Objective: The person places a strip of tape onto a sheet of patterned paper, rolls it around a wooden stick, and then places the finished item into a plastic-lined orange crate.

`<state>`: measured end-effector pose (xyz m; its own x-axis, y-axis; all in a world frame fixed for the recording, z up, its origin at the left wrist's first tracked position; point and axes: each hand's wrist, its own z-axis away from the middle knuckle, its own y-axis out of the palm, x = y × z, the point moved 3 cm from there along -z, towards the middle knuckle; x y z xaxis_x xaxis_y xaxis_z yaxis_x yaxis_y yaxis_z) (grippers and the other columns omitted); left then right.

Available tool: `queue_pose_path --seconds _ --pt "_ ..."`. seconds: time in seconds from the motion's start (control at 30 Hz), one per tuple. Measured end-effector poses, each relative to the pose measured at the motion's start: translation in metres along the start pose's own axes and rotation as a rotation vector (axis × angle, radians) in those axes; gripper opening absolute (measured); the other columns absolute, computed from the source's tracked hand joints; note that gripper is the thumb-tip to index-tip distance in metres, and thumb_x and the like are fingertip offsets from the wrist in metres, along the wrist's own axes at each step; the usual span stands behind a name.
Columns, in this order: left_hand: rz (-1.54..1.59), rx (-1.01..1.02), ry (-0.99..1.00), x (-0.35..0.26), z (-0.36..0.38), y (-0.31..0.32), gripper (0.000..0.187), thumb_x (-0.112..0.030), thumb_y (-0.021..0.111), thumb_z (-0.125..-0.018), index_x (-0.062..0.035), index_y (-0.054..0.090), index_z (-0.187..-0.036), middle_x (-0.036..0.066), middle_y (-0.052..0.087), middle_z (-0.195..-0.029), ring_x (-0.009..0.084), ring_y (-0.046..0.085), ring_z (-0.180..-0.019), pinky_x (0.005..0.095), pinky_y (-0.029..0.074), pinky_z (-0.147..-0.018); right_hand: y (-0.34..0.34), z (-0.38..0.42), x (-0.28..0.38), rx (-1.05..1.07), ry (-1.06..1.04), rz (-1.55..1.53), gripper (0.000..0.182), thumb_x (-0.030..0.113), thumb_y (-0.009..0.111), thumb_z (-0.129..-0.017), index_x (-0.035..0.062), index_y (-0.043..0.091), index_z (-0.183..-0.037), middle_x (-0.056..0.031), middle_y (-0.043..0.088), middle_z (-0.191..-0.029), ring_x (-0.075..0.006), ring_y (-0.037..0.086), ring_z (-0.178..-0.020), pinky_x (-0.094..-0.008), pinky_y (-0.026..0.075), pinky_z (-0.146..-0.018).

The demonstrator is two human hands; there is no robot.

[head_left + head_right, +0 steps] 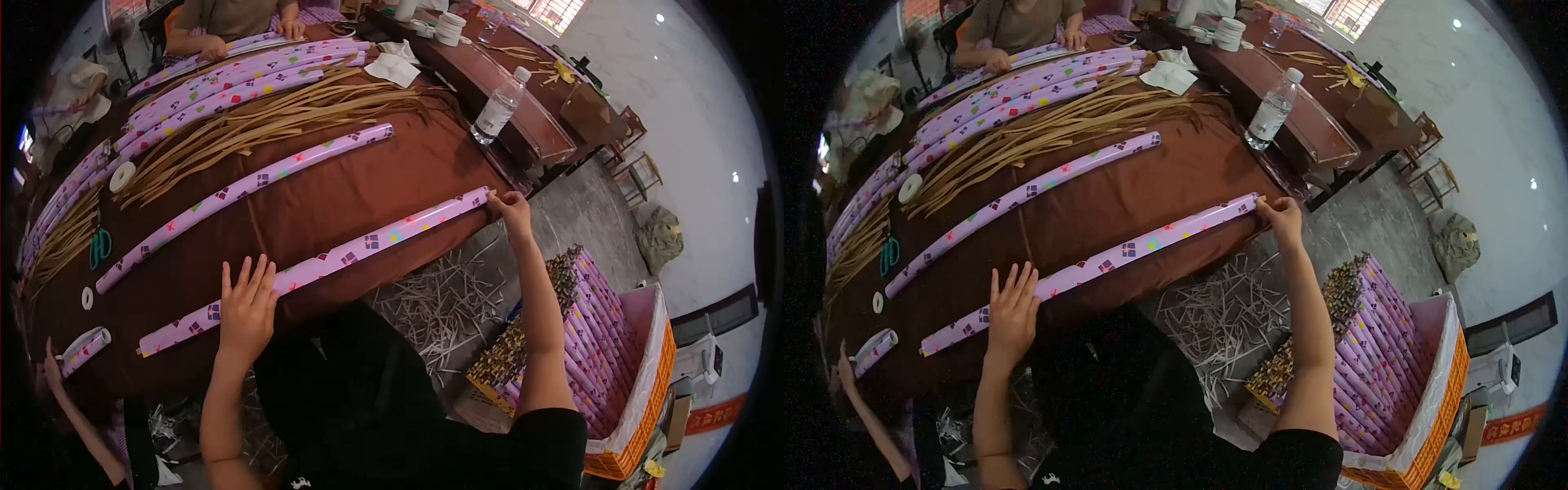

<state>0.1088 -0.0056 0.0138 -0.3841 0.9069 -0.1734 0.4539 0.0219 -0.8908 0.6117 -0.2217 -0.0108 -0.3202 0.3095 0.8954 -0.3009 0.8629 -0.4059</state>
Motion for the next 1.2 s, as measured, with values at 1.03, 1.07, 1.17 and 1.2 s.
queue_pose_path --seconds 1.03,1.07,1.17,1.2 --pt "-0.094 0.060 -0.102 0.000 -0.008 0.002 0.053 -0.026 0.048 -0.099 0.0079 0.042 -0.139 0.024 0.046 -0.142 0.0348 0.045 -0.132 0.0555 0.021 -0.115 0.203 0.241 0.161 0.496 -1.107 0.482 0.082 0.075 0.053 -0.076 0.0333 0.041 -0.145 -0.0093 0.027 -0.157 -0.0448 0.017 -0.144 -0.0751 0.008 -0.106" --pt "-0.122 0.075 -0.095 0.000 -0.009 0.002 0.055 -0.028 0.048 -0.099 0.0074 0.039 -0.140 0.023 0.046 -0.142 0.0348 0.046 -0.132 0.0557 0.022 -0.115 0.194 0.233 0.152 0.464 -1.103 0.532 0.078 0.077 0.048 -0.077 0.0350 0.045 -0.143 -0.0100 0.027 -0.157 -0.0451 0.017 -0.144 -0.0753 0.006 -0.106" --pt "-0.107 0.079 -0.093 0.002 -0.010 0.003 0.055 -0.027 0.049 -0.099 0.0073 0.040 -0.140 0.023 0.047 -0.142 0.0348 0.046 -0.131 0.0554 0.022 -0.115 0.161 0.205 0.120 0.326 -1.027 0.665 0.077 0.080 0.038 -0.080 0.0344 0.049 -0.141 -0.0120 0.026 -0.158 -0.0449 0.015 -0.145 -0.0738 0.002 -0.106" --pt "-0.109 0.078 -0.093 0.003 -0.010 0.003 0.054 -0.027 0.048 -0.099 0.0070 0.040 -0.141 0.023 0.047 -0.141 0.0351 0.046 -0.132 0.0552 0.022 -0.115 0.147 0.192 0.110 0.295 -0.966 0.688 0.077 0.079 0.041 -0.079 0.0357 0.046 -0.143 -0.0117 0.024 -0.158 -0.0448 0.013 -0.145 -0.0744 0.002 -0.106"
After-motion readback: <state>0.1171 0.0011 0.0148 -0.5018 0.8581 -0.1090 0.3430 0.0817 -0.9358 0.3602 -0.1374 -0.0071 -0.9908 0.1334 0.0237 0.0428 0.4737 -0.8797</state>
